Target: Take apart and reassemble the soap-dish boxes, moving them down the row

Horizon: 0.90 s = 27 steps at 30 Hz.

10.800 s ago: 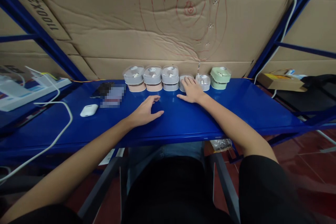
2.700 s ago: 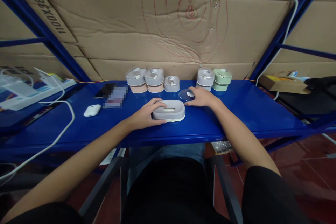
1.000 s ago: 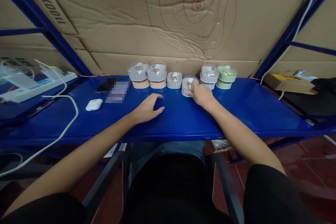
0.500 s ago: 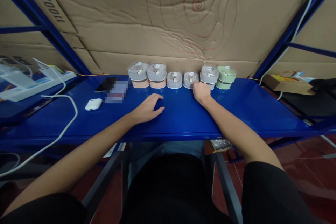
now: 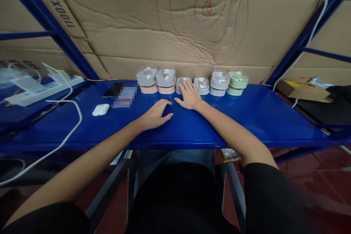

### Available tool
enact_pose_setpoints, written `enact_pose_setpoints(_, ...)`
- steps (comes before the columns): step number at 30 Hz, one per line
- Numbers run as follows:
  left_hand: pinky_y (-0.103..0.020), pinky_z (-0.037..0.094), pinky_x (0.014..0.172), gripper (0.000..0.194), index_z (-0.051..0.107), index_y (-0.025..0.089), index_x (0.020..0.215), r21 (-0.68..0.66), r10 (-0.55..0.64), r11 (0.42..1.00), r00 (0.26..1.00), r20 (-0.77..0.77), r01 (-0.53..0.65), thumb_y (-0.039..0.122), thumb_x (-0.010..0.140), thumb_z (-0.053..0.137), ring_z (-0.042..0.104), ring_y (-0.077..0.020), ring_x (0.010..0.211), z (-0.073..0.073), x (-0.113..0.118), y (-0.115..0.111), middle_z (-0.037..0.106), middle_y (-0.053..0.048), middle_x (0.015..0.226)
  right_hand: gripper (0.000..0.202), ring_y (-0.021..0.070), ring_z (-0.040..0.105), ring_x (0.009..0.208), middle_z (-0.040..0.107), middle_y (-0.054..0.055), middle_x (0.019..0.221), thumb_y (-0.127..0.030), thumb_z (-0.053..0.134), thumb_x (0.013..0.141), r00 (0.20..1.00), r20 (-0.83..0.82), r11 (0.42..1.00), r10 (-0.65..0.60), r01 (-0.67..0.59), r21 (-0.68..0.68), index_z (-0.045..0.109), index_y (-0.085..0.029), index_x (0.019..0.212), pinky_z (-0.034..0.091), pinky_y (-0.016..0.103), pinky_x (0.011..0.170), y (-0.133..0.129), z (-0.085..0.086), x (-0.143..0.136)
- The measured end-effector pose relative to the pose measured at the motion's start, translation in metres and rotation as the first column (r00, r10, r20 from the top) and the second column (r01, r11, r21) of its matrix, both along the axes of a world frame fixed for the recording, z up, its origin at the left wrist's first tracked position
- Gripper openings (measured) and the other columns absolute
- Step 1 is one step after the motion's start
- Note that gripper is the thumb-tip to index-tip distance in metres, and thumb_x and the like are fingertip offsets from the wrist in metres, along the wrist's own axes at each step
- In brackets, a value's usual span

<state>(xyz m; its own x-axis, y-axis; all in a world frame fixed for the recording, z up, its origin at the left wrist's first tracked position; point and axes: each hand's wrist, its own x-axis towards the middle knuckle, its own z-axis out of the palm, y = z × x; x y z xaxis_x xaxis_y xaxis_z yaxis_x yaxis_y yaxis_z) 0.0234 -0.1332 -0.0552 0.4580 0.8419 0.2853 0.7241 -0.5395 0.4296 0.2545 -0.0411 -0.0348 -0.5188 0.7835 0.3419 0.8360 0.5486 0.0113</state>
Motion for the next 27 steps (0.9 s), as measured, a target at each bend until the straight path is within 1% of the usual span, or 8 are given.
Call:
enact_pose_setpoints(4, -0.060, 0.050, 0.133, 0.046, 0.060, 0.022, 0.142, -0.007, 0.013, 1.000, 0.999, 0.030, -0.012, 0.046, 0.104, 0.063, 0.065, -0.0383, 0.148, 0.000, -0.001, 0.000, 0.067, -0.018, 0.152, 0.069, 0.0461, 0.061, 0.147, 0.069, 0.031, 0.156, -0.054, 0.056, 0.106, 0.993, -0.116, 0.998, -0.034, 0.039, 0.043, 0.063, -0.004, 0.154, 0.043, 0.059, 0.130, -0.023, 0.016, 0.001)
enact_pose_setpoints(8, -0.060, 0.052, 0.132, 0.048, 0.059, 0.021, 0.144, -0.021, 0.043, 0.999, 0.996, 0.072, -0.041, 0.044, 0.103, 0.069, 0.066, -0.0381, 0.150, 0.001, 0.001, 0.001, 0.069, -0.018, 0.152, 0.071, 0.0524, 0.062, 0.143, 0.068, 0.034, 0.149, -0.066, 0.061, 0.105, 0.947, -0.221, 0.968, -0.235, 0.248, 0.030, 0.065, -0.007, 0.145, 0.051, 0.064, 0.119, -0.051, 0.034, -0.001)
enact_pose_setpoints(11, -0.061, 0.053, 0.131, 0.062, 0.055, 0.021, 0.151, -0.028, 0.070, 0.997, 0.989, 0.132, -0.067, 0.046, 0.099, 0.078, 0.068, -0.0379, 0.148, 0.001, 0.003, 0.000, 0.069, -0.018, 0.153, 0.085, 0.0567, 0.067, 0.137, 0.069, 0.036, 0.147, -0.072, 0.074, 0.097, 0.924, -0.124, 0.928, -0.361, 0.343, -0.147, 0.062, -0.007, 0.150, 0.058, 0.067, 0.109, -0.062, 0.041, -0.002)
enact_pose_setpoints(13, -0.061, 0.053, 0.132, 0.080, 0.050, 0.020, 0.159, -0.046, 0.074, 0.997, 0.980, 0.185, -0.067, 0.050, 0.094, 0.087, 0.066, -0.0390, 0.151, 0.002, 0.003, -0.001, 0.066, -0.021, 0.160, 0.086, 0.0537, 0.072, 0.131, 0.072, 0.033, 0.145, -0.068, 0.080, 0.094, 0.948, -0.049, 0.925, -0.315, 0.295, -0.240, 0.062, -0.010, 0.154, 0.061, 0.064, 0.106, -0.065, 0.042, 0.003)
enact_pose_setpoints(16, -0.062, 0.048, 0.136, 0.112, 0.041, 0.015, 0.169, -0.073, 0.041, 0.997, 0.962, 0.270, -0.022, 0.056, 0.082, 0.098, 0.059, -0.0429, 0.160, 0.004, 0.003, -0.003, 0.057, -0.028, 0.171, 0.095, 0.0489, 0.071, 0.140, 0.071, 0.026, 0.155, -0.059, 0.090, 0.085, 0.993, -0.113, 0.952, 0.018, -0.051, -0.302, 0.059, -0.018, 0.164, 0.060, 0.061, 0.114, -0.068, 0.042, 0.018)
enact_pose_setpoints(20, -0.064, 0.043, 0.139, 0.131, 0.034, 0.017, 0.176, -0.085, -0.056, 0.992, 0.936, 0.347, 0.091, 0.059, 0.074, 0.104, 0.053, -0.0460, 0.166, 0.006, 0.002, -0.003, 0.051, -0.029, 0.178, 0.103, 0.0416, 0.067, 0.150, 0.067, 0.018, 0.166, -0.064, 0.093, 0.081, 0.848, -0.411, 0.824, 0.333, -0.474, -0.311, 0.056, -0.024, 0.169, 0.054, 0.058, 0.127, -0.066, 0.044, 0.044)
enact_pose_setpoints(24, -0.066, 0.040, 0.141, 0.121, 0.042, 0.025, 0.178, -0.065, -0.158, 0.981, 0.941, 0.299, 0.185, 0.056, 0.079, 0.103, 0.050, -0.0441, 0.169, 0.008, 0.001, -0.006, 0.051, -0.022, 0.181, 0.094, 0.0414, 0.071, 0.143, 0.070, 0.020, 0.163, -0.069, 0.084, 0.090, 0.847, -0.499, 0.892, 0.185, -0.358, -0.277, 0.060, -0.020, 0.166, 0.056, 0.060, 0.124, -0.052, 0.045, 0.071)
enact_pose_setpoints(27, -0.065, 0.041, 0.142, 0.079, 0.070, 0.033, 0.160, -0.058, -0.242, 0.964, 0.949, 0.204, 0.259, 0.049, 0.088, 0.098, 0.053, -0.0410, 0.167, 0.011, 0.000, -0.009, 0.056, -0.014, 0.177, 0.087, 0.0424, 0.075, 0.135, 0.074, 0.022, 0.157, -0.069, 0.079, 0.096, 0.903, -0.429, 0.928, -0.001, -0.159, -0.338, 0.061, -0.018, 0.164, 0.059, 0.062, 0.118, -0.039, 0.039, 0.090)
